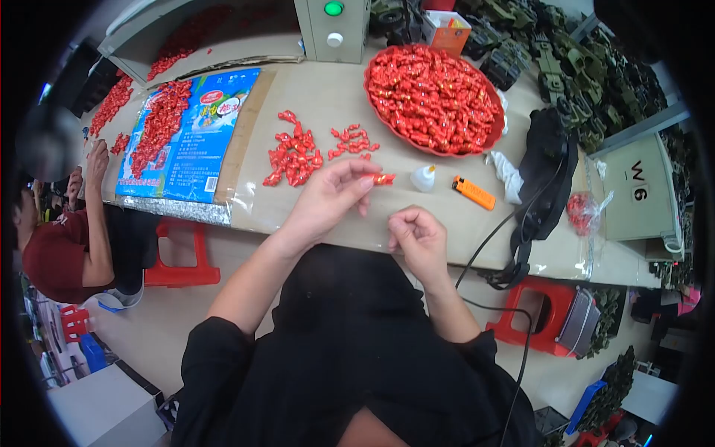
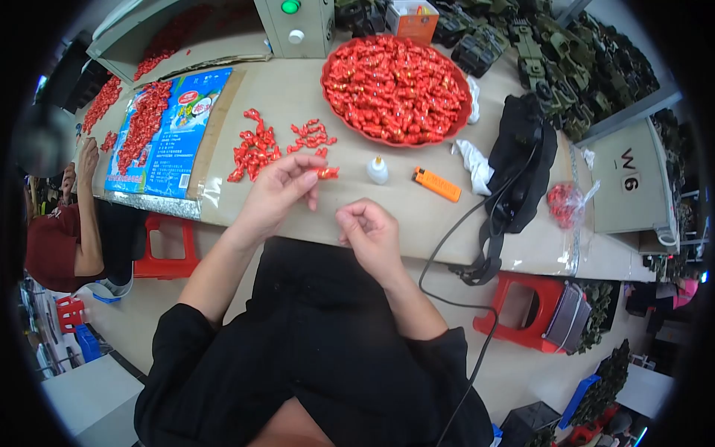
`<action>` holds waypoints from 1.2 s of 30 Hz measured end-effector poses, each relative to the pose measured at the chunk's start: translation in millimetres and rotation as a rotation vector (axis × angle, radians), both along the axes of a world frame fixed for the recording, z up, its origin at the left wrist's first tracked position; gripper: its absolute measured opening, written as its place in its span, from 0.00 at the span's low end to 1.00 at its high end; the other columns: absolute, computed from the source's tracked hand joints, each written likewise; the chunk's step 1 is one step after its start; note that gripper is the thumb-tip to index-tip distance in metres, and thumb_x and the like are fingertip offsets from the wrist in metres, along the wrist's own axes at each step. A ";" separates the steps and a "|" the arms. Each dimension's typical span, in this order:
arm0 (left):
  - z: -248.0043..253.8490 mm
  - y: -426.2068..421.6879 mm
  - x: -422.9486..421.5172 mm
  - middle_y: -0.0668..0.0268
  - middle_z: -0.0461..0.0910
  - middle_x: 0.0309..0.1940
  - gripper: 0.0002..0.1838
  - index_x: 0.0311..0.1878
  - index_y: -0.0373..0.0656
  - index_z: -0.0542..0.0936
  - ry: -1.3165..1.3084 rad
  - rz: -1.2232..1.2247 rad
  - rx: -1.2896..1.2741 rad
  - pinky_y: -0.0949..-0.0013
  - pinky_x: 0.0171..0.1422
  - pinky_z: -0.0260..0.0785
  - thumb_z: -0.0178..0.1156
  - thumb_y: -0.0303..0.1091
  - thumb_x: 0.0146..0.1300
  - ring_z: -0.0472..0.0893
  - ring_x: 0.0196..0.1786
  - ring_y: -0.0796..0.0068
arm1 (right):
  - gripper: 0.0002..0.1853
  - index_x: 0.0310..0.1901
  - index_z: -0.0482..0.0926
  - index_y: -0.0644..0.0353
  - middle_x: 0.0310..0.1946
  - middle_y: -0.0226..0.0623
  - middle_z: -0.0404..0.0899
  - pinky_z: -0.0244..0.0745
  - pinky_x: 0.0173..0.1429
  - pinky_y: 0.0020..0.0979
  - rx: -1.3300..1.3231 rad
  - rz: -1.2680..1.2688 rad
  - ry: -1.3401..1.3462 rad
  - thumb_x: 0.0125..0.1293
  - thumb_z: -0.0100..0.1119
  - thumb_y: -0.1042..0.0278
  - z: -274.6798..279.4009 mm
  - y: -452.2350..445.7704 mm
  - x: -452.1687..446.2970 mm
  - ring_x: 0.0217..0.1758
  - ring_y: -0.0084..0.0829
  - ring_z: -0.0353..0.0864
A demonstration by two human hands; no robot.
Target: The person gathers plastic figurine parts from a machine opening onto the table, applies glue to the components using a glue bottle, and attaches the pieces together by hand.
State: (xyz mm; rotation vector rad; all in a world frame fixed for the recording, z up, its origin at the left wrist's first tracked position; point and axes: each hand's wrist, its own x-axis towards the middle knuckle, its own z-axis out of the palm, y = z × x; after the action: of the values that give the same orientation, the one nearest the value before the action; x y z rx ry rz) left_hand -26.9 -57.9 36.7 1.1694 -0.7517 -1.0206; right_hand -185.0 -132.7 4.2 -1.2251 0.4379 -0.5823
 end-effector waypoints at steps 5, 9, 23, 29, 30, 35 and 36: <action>42.8 -64.0 23.9 0.66 0.74 0.31 0.15 0.51 0.33 0.70 -0.178 0.109 -0.097 0.79 0.33 0.67 0.51 0.29 0.62 0.72 0.27 0.83 | 0.04 0.34 0.72 0.63 0.23 0.27 0.71 0.68 0.27 0.15 -0.053 0.007 0.004 0.62 0.53 0.72 -0.2 -0.2 -0.1 0.23 0.13 0.70; 43.2 -93.2 29.7 0.66 0.76 0.38 0.21 0.58 0.39 0.67 -0.416 0.243 -0.204 0.80 0.34 0.68 0.53 0.27 0.60 0.72 0.31 0.84 | 0.03 0.34 0.72 0.63 0.24 0.28 0.71 0.67 0.27 0.16 -0.081 -0.027 0.037 0.62 0.53 0.73 2.2 1.5 -0.7 0.22 0.15 0.70; -20.6 82.1 54.2 0.61 0.74 0.39 0.17 0.45 0.39 0.74 -1.198 0.744 0.329 0.69 0.44 0.64 0.63 0.30 0.50 0.71 0.36 0.67 | 0.24 0.51 0.63 0.67 0.47 0.41 0.65 0.63 0.54 0.31 -0.763 -0.534 0.247 0.53 0.61 0.74 11.1 -25.1 5.1 0.49 0.31 0.67; -24.3 74.7 57.3 0.59 0.75 0.35 0.16 0.41 0.37 0.76 -1.201 0.645 0.318 0.65 0.43 0.67 0.64 0.30 0.48 0.74 0.38 0.64 | 0.22 0.51 0.62 0.68 0.48 0.46 0.68 0.63 0.57 0.32 -0.740 -0.451 0.388 0.57 0.57 0.72 7.6 -30.7 20.8 0.53 0.36 0.69; -21.4 76.4 56.5 0.58 0.75 0.35 0.15 0.40 0.37 0.76 -1.151 0.635 0.317 0.66 0.41 0.67 0.64 0.30 0.48 0.75 0.37 0.64 | 0.21 0.51 0.62 0.68 0.46 0.46 0.69 0.63 0.56 0.32 -0.737 -0.434 0.420 0.58 0.56 0.72 8.6 -31.5 20.0 0.52 0.35 0.70; -13.0 87.2 48.5 0.61 0.72 0.33 0.12 0.38 0.35 0.76 -0.942 0.725 0.374 0.75 0.35 0.69 0.62 0.27 0.50 0.73 0.28 0.76 | 0.15 0.48 0.65 0.68 0.39 0.41 0.72 0.66 0.50 0.28 -0.594 -0.425 0.181 0.61 0.52 0.71 2.0 -33.4 15.8 0.43 0.30 0.73; -16.3 86.9 49.4 0.67 0.72 0.30 0.11 0.38 0.37 0.76 -0.708 0.682 0.308 0.79 0.33 0.67 0.64 0.28 0.50 0.71 0.28 0.83 | 0.15 0.48 0.65 0.67 0.38 0.40 0.72 0.67 0.49 0.28 -0.493 -0.419 0.100 0.62 0.52 0.71 6.0 -29.4 16.4 0.42 0.30 0.73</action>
State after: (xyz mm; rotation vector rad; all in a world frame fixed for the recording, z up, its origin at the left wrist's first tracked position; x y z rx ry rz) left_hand 22.5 29.0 20.3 1.9233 -0.6562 -0.1271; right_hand -168.6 -162.2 10.2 -1.6510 0.6684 -1.0324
